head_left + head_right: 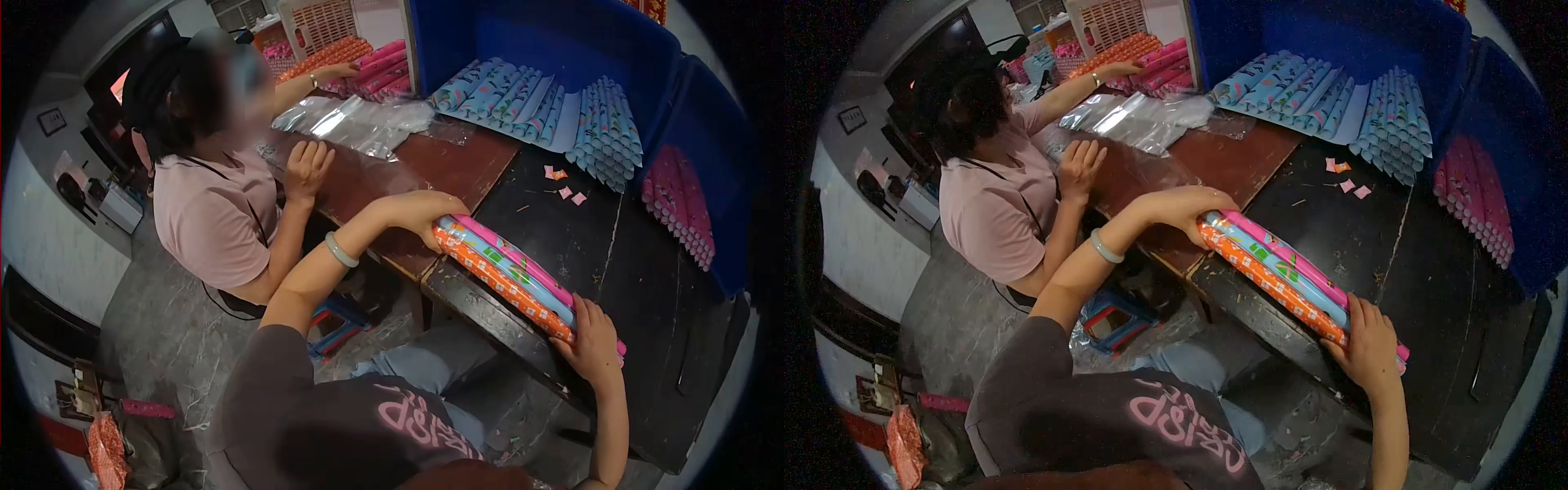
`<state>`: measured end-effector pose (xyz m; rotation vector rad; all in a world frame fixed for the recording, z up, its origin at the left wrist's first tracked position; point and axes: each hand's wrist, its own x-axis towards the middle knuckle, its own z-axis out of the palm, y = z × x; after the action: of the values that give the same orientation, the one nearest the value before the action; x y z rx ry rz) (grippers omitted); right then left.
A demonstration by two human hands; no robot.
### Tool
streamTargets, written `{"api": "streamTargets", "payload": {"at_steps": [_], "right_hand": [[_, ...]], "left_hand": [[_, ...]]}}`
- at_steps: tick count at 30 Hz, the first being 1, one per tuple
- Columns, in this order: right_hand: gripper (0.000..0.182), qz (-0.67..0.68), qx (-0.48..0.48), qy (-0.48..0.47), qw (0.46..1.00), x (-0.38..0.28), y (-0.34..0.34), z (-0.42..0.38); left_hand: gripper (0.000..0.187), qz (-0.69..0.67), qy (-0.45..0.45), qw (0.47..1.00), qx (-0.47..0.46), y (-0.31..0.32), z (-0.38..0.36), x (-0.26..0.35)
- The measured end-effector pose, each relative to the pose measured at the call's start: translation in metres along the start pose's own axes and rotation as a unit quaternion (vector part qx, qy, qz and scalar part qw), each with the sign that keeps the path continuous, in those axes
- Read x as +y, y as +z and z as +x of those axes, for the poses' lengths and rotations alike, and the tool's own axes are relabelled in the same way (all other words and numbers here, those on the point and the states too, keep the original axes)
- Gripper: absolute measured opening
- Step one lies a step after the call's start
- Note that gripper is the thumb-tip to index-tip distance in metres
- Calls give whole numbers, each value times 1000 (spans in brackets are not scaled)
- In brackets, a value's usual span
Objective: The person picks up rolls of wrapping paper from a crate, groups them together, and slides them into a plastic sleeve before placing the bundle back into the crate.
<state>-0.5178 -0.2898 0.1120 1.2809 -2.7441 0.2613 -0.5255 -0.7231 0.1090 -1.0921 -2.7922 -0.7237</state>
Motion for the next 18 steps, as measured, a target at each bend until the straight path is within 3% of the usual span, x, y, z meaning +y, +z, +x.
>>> {"api": "streamTargets", "payload": {"at_steps": [2, 3, 7, 11, 13, 15, 16, 18], "right_hand": [[78, -28, 30, -28, 999, 0, 1, 1], [78, -28, 31, -28, 999, -1, 1, 2], [78, -19, 27, 1, 999, -7, 4, 3], [79, -7, 48, 10, 999, -11, 5, -5], [80, -17, 47, 16, 999, -13, -3, -13], [80, -24, 43, 26, 998, -9, -8, -28], [81, -27, 38, 29, 998, -2, -10, -36], [82, -29, 36, 33, 998, 9, -11, -48]], "left_hand": [[70, 6, -7, 1000, -21, 10, 21, 18], [71, -5, 33, 999, -3, 23, 34, 24], [73, 40, 63, 997, -33, 59, 93, 67], [72, -37, 104, 991, 78, 117, 133, 106], [82, -79, 117, 989, 39, 109, 139, 117], [94, 56, 227, 963, 132, 85, 125, 113], [106, 100, 187, 976, 53, 67, 111, 102], [105, 177, 100, 978, -50, 35, 90, 79]]}}
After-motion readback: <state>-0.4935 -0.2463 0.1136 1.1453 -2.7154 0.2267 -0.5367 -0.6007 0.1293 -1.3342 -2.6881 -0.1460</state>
